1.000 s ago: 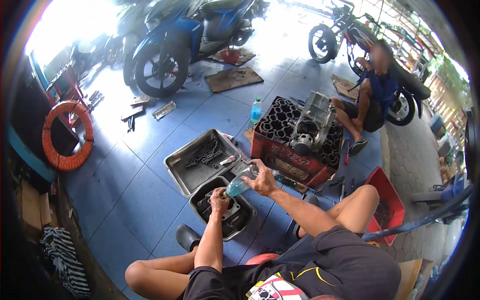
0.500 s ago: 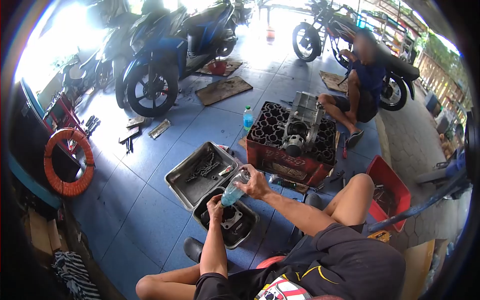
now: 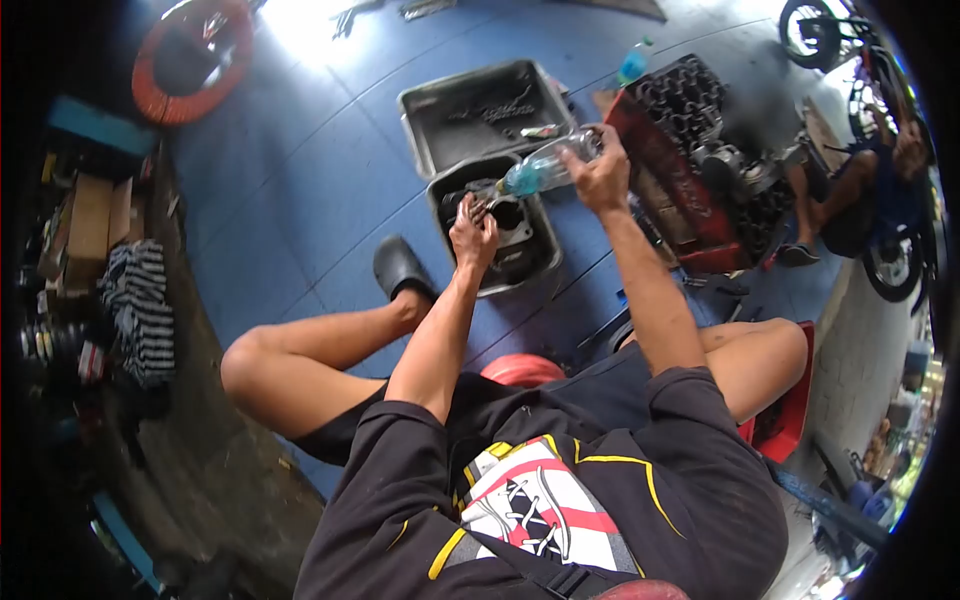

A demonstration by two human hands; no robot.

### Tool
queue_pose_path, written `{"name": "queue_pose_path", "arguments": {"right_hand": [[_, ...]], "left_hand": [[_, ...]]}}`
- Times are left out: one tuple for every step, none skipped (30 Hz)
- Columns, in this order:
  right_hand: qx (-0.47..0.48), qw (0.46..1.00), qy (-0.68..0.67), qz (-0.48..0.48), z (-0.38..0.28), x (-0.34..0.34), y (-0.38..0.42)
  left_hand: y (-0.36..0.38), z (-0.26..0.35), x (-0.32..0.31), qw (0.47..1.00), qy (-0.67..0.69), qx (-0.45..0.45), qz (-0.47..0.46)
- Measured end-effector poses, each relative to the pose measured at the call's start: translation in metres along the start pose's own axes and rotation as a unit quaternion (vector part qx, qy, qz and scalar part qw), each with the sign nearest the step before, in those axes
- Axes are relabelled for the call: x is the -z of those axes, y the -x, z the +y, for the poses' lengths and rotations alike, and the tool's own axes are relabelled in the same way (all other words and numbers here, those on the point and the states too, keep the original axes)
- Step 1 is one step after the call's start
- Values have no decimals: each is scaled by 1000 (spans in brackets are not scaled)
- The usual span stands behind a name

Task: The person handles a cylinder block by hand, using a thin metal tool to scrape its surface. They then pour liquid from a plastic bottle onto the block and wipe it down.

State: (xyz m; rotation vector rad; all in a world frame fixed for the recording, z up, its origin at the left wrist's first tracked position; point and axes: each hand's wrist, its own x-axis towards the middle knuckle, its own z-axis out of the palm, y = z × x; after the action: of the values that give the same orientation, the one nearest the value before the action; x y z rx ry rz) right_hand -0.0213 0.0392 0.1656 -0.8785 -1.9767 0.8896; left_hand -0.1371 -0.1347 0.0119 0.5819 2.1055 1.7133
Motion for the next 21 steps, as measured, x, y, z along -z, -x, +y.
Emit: {"name": "queue_pose_path", "arguments": {"right_hand": [[-21,1000,4,-12,-3,-1,2],[-10,1000,4,-22,-5,-1,3],[1,1000,5,-29,-5,-1,5],[-4,1000,4,-28,-2,-1,6],[-4,1000,-4,-22,0,-2,7],[-2,1000,-12,-14,1,-2,6],[-4,1000,-12,-8,2,-2,5],[-14,1000,-23,-10,2,-1,6],[-23,999,-33,-11,3,1,5],[-16,998,-44,-28,3,3,4],[-19,999,-40,-22,4,3,4],[-24,997,-66,-14,4,3,4],[-29,995,-92,-9,6,2,4],[-44,996,-70,-13,14,0,3],[-41,996,-71,-15,22,1,0],[-30,998,-59,-18,30,4,-3],[-17,998,-52,-24,35,-1,-6],[-91,981,-162,-47,16,3,-6],[-85,988,-119,-41,20,1,-7],[-53,994,-89,-28,28,-5,-6],[-18,998,-52,-11,41,-8,-8]], "left_hand": [[-11,-13,8,995,-92,22,22],[-14,-25,8,999,-19,24,26],[-17,-27,8,998,55,25,28],[-21,-28,6,994,108,15,8],[-23,-29,5,994,105,16,5],[-27,-31,2,995,95,3,-31],[-33,-32,-2,994,84,-10,-67],[-37,-34,-6,992,75,-40,-90],[-38,-29,-10,990,53,-81,-102],[-36,-7,-8,987,-36,-90,-132],[-35,13,-4,974,-124,-99,-159],[-39,13,-7,974,-121,-102,-164],[-41,11,-9,971,-115,-101,-182],[-43,11,-12,970,-108,-99,-195],[-45,14,-13,970,-108,-100,-192],[-45,17,-13,959,-112,-116,-232],[-44,20,-9,947,-119,-130,-269],[-43,15,-10,940,-140,-161,-267],[-41,10,-13,935,-235,-101,-245],[-34,3,-12,954,-195,-134,-184],[-21,11,-17,966,-148,-169,-124]]}}
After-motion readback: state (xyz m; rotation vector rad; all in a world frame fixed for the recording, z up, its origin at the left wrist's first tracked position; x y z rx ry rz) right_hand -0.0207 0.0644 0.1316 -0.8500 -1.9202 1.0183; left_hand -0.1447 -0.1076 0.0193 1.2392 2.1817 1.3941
